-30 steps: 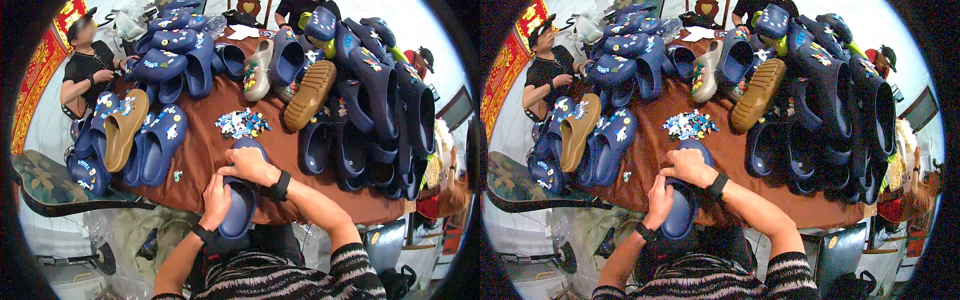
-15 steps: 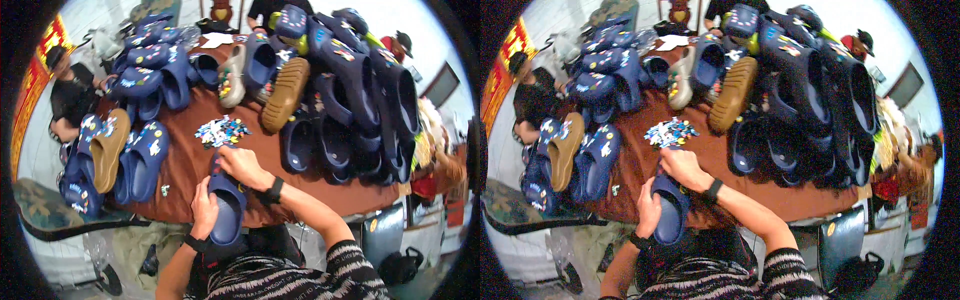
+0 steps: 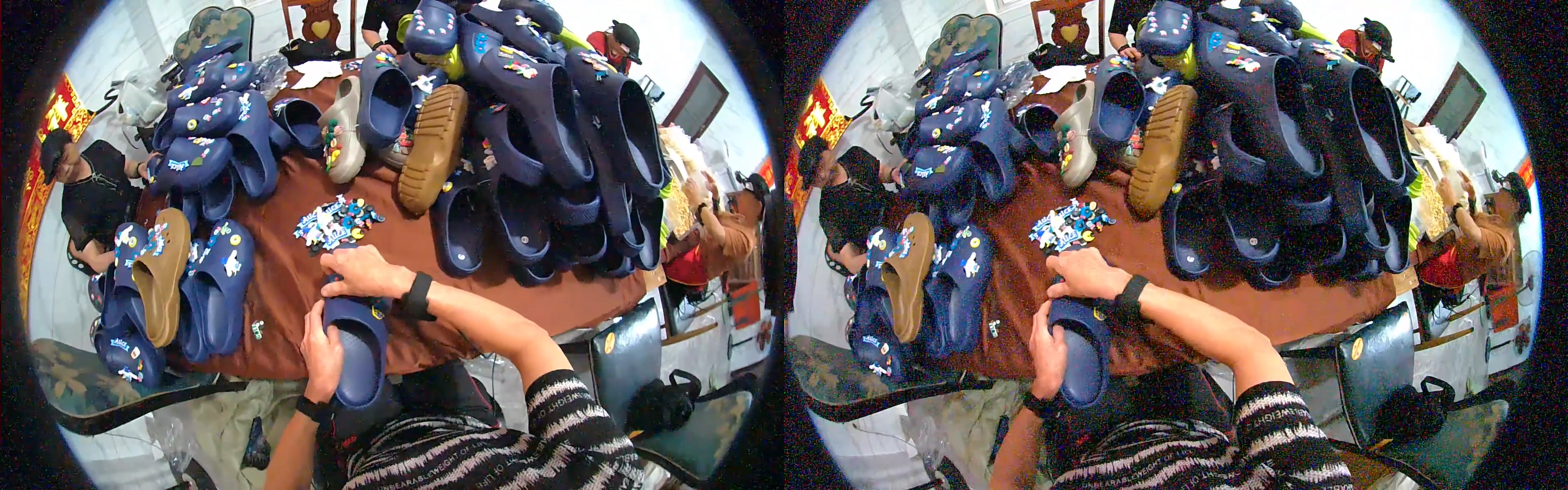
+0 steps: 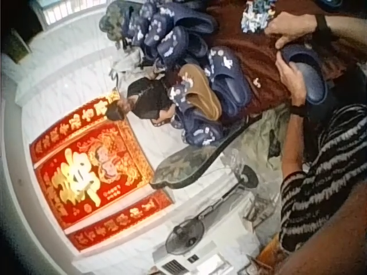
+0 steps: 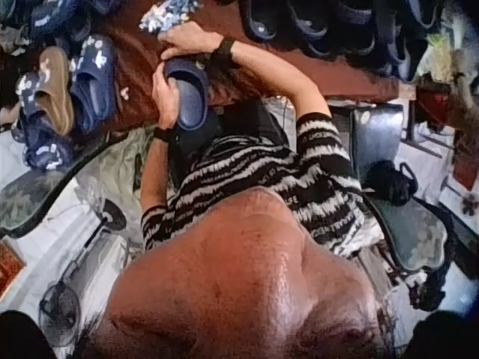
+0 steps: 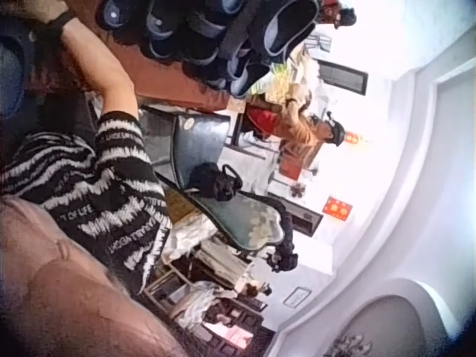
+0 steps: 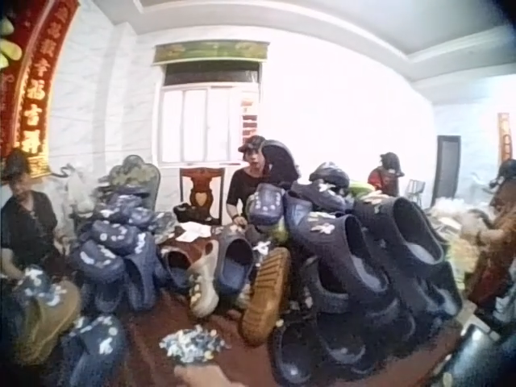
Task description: Attaching decorative charms into the holes of foam clogs.
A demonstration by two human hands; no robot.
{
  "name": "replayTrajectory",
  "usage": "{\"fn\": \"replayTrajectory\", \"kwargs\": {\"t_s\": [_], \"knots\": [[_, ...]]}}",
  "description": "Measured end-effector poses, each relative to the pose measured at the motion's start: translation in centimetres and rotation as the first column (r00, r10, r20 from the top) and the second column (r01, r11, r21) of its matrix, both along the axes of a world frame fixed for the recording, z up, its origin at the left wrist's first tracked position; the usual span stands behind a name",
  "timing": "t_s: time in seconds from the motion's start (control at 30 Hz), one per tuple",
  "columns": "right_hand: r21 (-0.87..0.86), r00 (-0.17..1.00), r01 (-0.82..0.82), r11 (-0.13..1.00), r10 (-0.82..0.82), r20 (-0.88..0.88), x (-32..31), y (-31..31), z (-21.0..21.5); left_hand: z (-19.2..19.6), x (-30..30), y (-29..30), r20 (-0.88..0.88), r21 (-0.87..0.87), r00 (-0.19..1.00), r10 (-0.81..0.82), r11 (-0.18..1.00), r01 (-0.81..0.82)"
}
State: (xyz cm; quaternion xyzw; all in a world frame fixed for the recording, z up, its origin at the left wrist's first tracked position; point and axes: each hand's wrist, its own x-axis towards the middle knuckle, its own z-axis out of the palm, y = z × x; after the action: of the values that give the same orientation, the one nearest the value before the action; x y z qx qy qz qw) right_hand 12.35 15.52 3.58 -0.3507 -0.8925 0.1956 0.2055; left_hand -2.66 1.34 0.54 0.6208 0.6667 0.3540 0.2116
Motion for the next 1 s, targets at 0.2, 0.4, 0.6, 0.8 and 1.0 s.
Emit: {"fn": "replayTrajectory", "kwargs": {"t_s": [0.2, 0.4, 0.6, 0.8, 1.0], "knots": [[-0.080, 0.993, 0.095, 0.992, -0.100, -0.061, -0.8, -0.3, -1.1, -0.2, 0.0, 0.0, 0.000, 0.025, 1.000, -0.010, 1.000, 0.010], [-0.105, 0.939, 0.129, 0.986, -0.155, -0.306, -0.1, -1.6, -1.4, 0.1, 0.0, 0.1, 0.047, -0.038, 0.999, 0.026, 0.999, -0.024], [0.209, 0.993, 0.109, 0.972, -0.097, -0.066, -0.5, -1.8, -0.8, -0.3, 0.0, 0.1, 0.042, -0.010, 0.999, 0.015, 1.000, -0.015], [0.242, 0.988, 0.109, 0.964, -0.079, -0.130, 0.0, -2.2, -1.3, 0.0, 0.1, 0.0, 0.047, 0.003, 0.999, 0.024, 1.000, -0.024], [0.056, 0.923, 0.319, 0.946, -0.297, -0.245, 1.0, 2.0, 0.5, -0.2, -0.2, 0.1, 0.016, 0.033, 1.000, 0.015, 0.999, -0.015]]}}
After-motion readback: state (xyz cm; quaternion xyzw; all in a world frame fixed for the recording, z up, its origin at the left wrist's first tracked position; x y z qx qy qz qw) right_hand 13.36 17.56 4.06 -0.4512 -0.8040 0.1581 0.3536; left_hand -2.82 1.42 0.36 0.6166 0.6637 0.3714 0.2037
